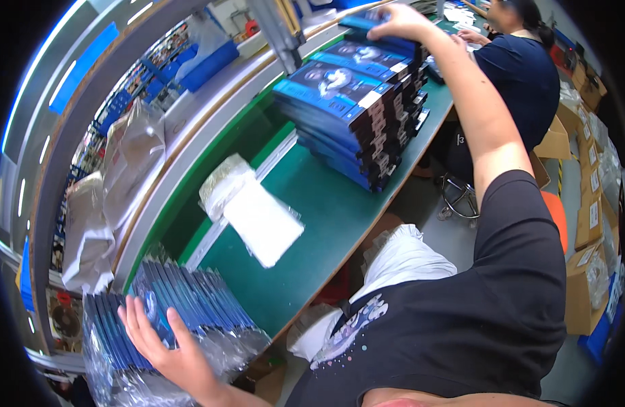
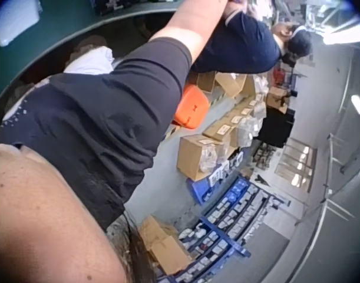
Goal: Manually placing small boxed items into plastic bags and stacking them on a factory assembly line.
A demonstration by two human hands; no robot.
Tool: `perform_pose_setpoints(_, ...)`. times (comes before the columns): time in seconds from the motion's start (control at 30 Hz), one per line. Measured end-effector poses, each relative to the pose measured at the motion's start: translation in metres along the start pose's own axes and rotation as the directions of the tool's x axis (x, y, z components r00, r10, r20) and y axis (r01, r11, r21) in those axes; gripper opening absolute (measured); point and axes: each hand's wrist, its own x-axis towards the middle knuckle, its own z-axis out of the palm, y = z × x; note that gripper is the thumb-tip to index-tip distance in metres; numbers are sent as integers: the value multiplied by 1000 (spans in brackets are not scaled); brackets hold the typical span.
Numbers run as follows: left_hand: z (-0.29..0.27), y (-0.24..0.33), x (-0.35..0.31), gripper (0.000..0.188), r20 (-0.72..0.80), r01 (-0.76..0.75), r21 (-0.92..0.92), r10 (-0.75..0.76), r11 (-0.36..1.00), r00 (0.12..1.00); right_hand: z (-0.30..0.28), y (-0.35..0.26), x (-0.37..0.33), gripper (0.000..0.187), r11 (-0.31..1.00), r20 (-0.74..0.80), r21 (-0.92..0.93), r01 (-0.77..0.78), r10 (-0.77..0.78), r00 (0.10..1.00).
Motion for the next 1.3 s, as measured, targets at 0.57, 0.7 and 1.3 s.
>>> perform_pose_setpoints(0.57, 201, 27, -55, 26, 302, -19, -544, 217, 839, 928, 119, -209, -214, 34, -257, 596, 564, -785, -532, 602)
perform_pose_setpoints(0.7, 191, 26, -50, 15, 278, 16, -606, 194, 796, 941, 184, -217, -239, 49, -332, 538, 456, -825, -636, 553)
perform_pose_setpoints(1.3, 183, 13, -34, 18, 737, 771, -547, -249, 325, 628, 205, -243, -216, 70, -51, 578, 560, -827, -691, 434)
